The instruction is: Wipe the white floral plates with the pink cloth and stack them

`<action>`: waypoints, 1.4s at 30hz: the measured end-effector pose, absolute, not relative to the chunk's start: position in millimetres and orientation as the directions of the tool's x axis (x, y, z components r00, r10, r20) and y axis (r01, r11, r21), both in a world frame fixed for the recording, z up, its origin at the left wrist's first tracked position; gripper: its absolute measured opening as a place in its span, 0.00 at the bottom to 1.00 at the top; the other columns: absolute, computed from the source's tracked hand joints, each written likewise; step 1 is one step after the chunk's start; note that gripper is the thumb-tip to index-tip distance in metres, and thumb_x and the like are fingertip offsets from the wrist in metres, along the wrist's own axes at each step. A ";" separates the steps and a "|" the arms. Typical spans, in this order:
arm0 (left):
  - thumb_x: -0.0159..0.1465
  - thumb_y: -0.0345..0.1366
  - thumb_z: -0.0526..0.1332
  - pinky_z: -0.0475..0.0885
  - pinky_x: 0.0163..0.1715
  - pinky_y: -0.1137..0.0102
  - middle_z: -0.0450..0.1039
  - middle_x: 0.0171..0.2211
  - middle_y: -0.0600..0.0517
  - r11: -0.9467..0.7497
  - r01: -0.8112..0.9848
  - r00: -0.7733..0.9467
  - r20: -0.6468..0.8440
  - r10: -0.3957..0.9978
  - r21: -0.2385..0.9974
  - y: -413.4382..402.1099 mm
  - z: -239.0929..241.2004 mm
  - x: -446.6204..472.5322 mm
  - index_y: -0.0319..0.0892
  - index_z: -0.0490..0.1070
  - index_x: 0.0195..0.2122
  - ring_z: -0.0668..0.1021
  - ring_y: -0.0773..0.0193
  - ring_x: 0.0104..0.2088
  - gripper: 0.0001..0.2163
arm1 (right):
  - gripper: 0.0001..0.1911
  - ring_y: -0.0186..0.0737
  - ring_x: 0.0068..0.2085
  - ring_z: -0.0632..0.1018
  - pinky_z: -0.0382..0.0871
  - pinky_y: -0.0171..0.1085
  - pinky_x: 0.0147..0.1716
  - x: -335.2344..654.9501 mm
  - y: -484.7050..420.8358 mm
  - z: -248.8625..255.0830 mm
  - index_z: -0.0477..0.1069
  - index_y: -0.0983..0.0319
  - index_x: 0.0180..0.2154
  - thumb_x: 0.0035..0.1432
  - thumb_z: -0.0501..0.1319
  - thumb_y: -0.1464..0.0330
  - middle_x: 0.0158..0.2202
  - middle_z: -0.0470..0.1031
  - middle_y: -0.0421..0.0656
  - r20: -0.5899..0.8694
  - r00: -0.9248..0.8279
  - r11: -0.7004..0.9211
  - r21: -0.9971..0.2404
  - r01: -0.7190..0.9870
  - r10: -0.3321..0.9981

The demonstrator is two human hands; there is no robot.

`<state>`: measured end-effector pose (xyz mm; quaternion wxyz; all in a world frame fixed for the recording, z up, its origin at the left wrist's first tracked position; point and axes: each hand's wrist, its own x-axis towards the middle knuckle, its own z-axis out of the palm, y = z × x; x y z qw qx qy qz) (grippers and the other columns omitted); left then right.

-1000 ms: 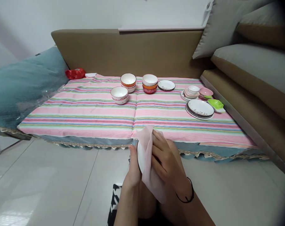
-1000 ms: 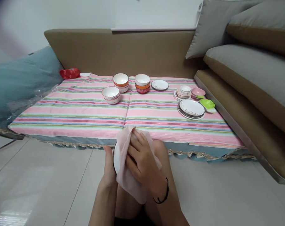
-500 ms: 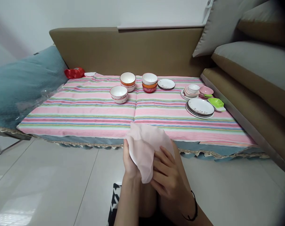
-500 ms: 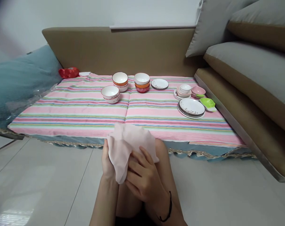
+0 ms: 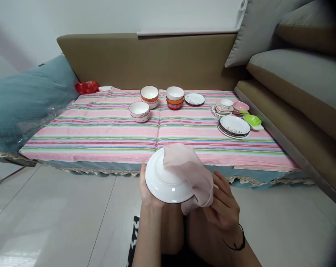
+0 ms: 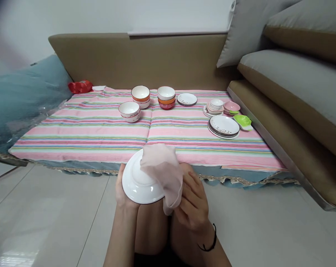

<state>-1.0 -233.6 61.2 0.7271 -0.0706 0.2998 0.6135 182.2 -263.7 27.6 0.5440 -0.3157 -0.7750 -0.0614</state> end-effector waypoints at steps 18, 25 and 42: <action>0.64 0.54 0.48 0.71 0.51 0.59 0.77 0.45 0.42 0.181 -0.939 0.020 -0.477 0.878 0.293 -241.6 75.8 15.1 0.36 0.75 0.48 0.74 0.45 0.52 0.28 | 0.08 0.42 0.42 0.72 0.70 0.50 0.48 128.6 -290.4 44.7 0.72 0.59 0.30 0.56 0.57 0.76 0.34 0.73 0.42 0.844 -0.144 0.748 -0.363 0.556 0.517; 0.62 0.56 0.50 0.68 0.53 0.52 0.77 0.45 0.41 0.156 -0.929 -0.007 -0.439 0.899 0.335 -238.3 71.5 4.7 0.39 0.73 0.51 0.73 0.42 0.53 0.28 | 0.09 0.44 0.42 0.73 0.72 0.50 0.42 154.4 -274.8 32.9 0.70 0.61 0.30 0.55 0.55 0.79 0.35 0.72 0.44 0.871 -0.143 0.782 -0.336 0.526 0.470; 0.64 0.52 0.53 0.65 0.57 0.56 0.76 0.49 0.44 0.226 -0.855 0.085 -0.304 0.949 0.466 -249.2 74.7 -8.2 0.39 0.72 0.53 0.70 0.45 0.57 0.25 | 0.21 0.52 0.55 0.71 0.71 0.49 0.48 164.8 -250.1 42.4 0.63 0.58 0.57 0.63 0.49 0.71 0.57 0.67 0.50 0.597 -0.142 0.561 -0.610 0.559 0.790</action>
